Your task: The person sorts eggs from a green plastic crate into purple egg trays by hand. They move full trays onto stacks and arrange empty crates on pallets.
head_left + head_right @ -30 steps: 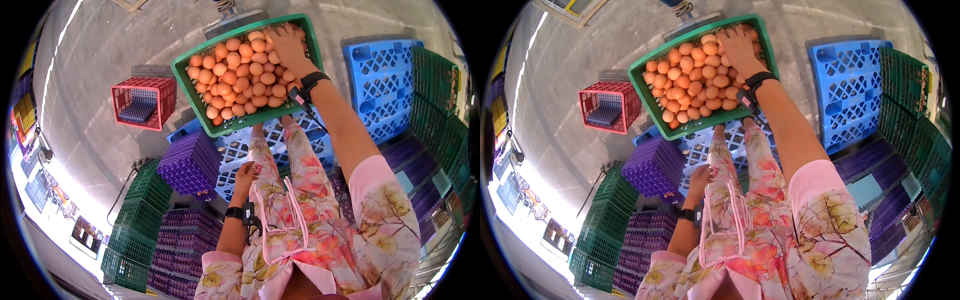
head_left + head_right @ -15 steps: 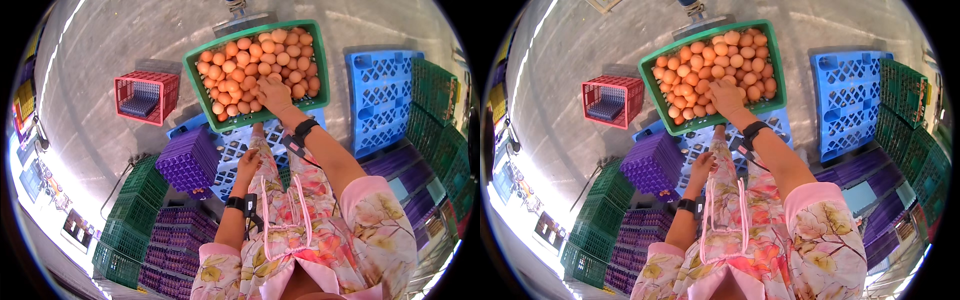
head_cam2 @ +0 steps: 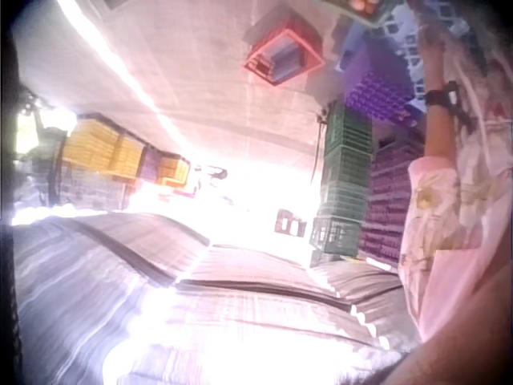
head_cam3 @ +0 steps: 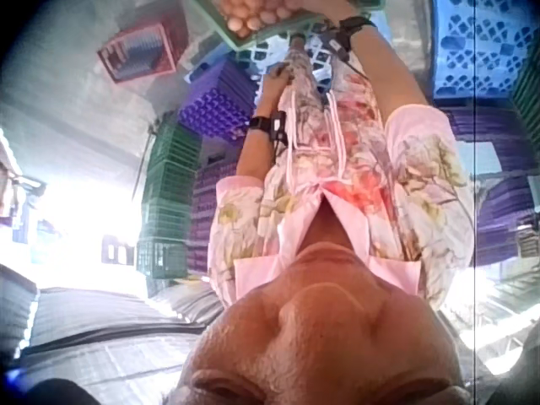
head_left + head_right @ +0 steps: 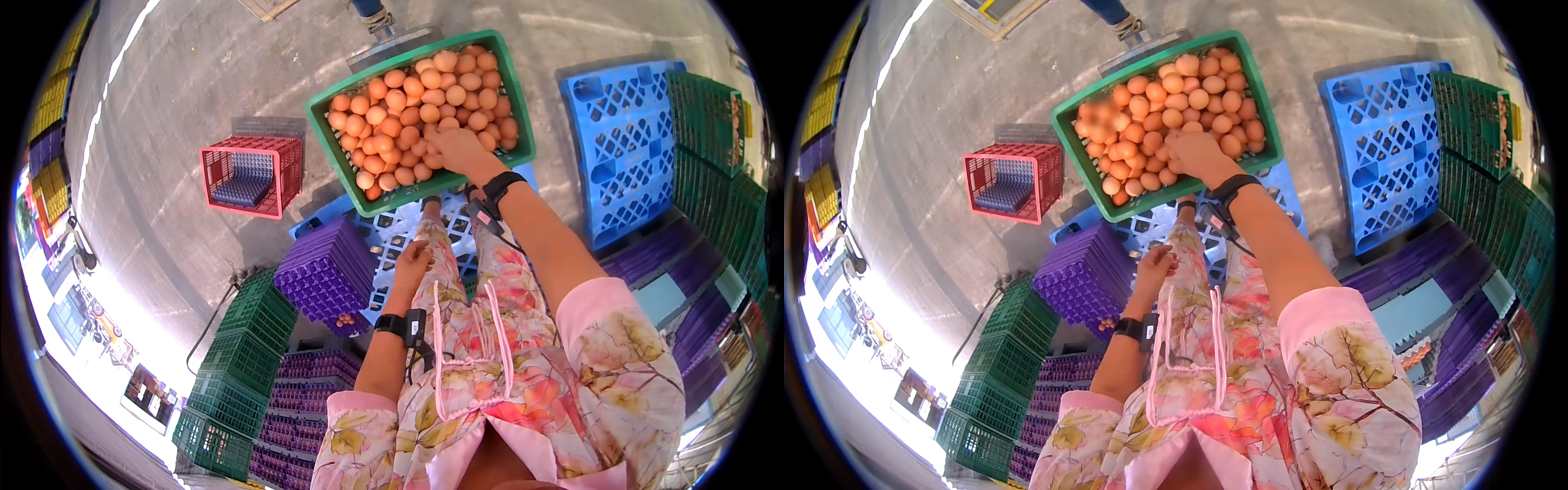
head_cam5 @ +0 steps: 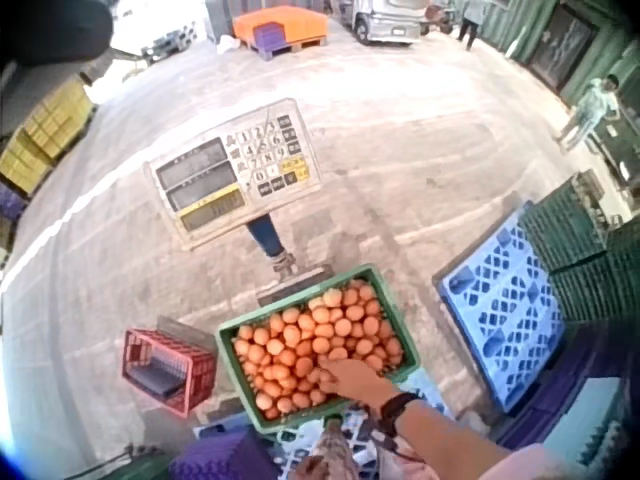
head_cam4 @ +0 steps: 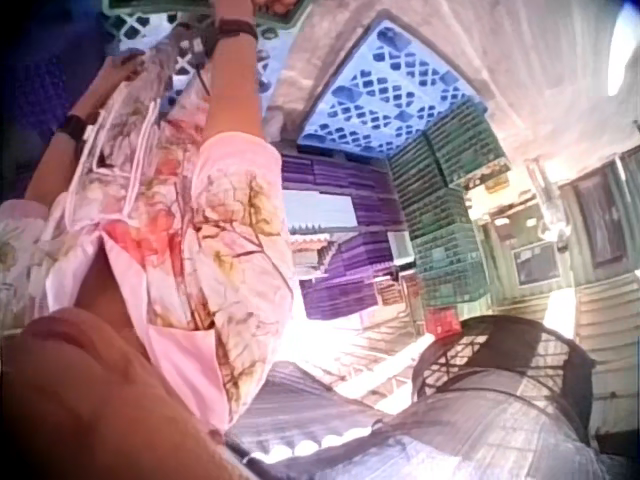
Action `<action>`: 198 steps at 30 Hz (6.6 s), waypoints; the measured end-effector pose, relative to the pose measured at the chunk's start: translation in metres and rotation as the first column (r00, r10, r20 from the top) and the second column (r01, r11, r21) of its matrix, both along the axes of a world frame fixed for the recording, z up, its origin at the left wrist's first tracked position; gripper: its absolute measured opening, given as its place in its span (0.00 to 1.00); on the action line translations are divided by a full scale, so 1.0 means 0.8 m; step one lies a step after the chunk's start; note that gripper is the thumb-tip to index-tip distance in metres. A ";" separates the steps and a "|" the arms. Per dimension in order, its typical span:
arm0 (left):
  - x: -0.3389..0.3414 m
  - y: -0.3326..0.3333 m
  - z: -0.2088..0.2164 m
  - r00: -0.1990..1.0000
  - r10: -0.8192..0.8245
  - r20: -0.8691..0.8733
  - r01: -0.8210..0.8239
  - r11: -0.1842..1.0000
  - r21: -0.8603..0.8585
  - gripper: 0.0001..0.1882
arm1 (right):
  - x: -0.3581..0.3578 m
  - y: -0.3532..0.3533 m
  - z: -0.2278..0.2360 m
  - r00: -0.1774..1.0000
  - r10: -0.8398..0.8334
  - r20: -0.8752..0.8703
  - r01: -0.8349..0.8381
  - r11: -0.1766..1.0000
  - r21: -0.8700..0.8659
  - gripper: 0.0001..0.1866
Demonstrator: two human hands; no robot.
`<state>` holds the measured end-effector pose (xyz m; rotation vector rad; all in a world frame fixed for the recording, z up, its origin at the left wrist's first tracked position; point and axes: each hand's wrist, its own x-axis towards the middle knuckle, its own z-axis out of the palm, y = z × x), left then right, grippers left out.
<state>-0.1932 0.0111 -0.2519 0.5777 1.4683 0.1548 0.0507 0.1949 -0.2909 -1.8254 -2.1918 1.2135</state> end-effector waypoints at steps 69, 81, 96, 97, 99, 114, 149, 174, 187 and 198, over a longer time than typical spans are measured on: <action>0.056 0.120 0.051 0.483 -0.717 -0.503 0.865 0.478 0.149 0.17 | 0.159 -0.821 -0.012 -0.358 -0.927 0.111 0.769 -0.360 -0.528 0.13; 0.045 0.047 0.061 0.796 -0.452 -0.402 0.549 0.819 0.167 0.18 | 0.335 -0.194 -0.001 0.774 -0.618 -0.138 0.628 0.777 0.044 0.13; -0.040 0.217 -0.082 0.558 -0.106 -0.823 0.559 0.781 0.279 0.28 | 0.269 -0.052 -0.143 0.680 -0.724 -0.116 0.721 0.689 -0.069 0.28; -0.068 0.218 -0.107 0.617 -0.015 -0.787 0.536 0.740 0.406 0.27 | 0.236 -0.024 -0.119 0.665 -0.721 -0.194 0.716 0.690 -0.106 0.26; -0.045 0.257 -0.119 0.772 -0.018 -0.636 0.422 0.762 0.491 0.23 | 0.236 -0.020 -0.132 0.710 -0.702 -0.055 0.702 0.712 -0.024 0.21; -0.040 0.326 -0.036 0.961 -0.018 -0.276 0.105 0.947 0.305 0.16 | 0.216 -0.020 -0.042 0.488 -0.859 -0.152 0.853 0.506 -0.123 0.19; 0.382 0.680 0.358 0.466 -0.879 -0.100 0.629 0.250 0.736 0.11 | 0.189 -0.106 0.531 -0.471 -0.807 -0.356 0.817 -0.551 0.169 0.15; 1.119 0.637 0.395 0.545 -0.816 -0.193 0.616 0.233 0.753 0.12 | 0.953 -0.125 0.572 -0.451 -0.843 -0.294 0.815 -0.523 0.250 0.15; 1.227 0.681 0.366 0.733 -0.671 -0.112 0.580 0.530 0.618 0.08 | 1.228 -0.018 0.562 -0.186 -0.980 -0.069 0.957 -0.197 0.214 0.20; 1.322 0.722 0.341 0.753 -0.642 -0.146 0.627 0.630 0.458 0.09 | 1.363 0.033 0.496 -0.100 -0.995 0.019 0.979 -0.095 0.182 0.23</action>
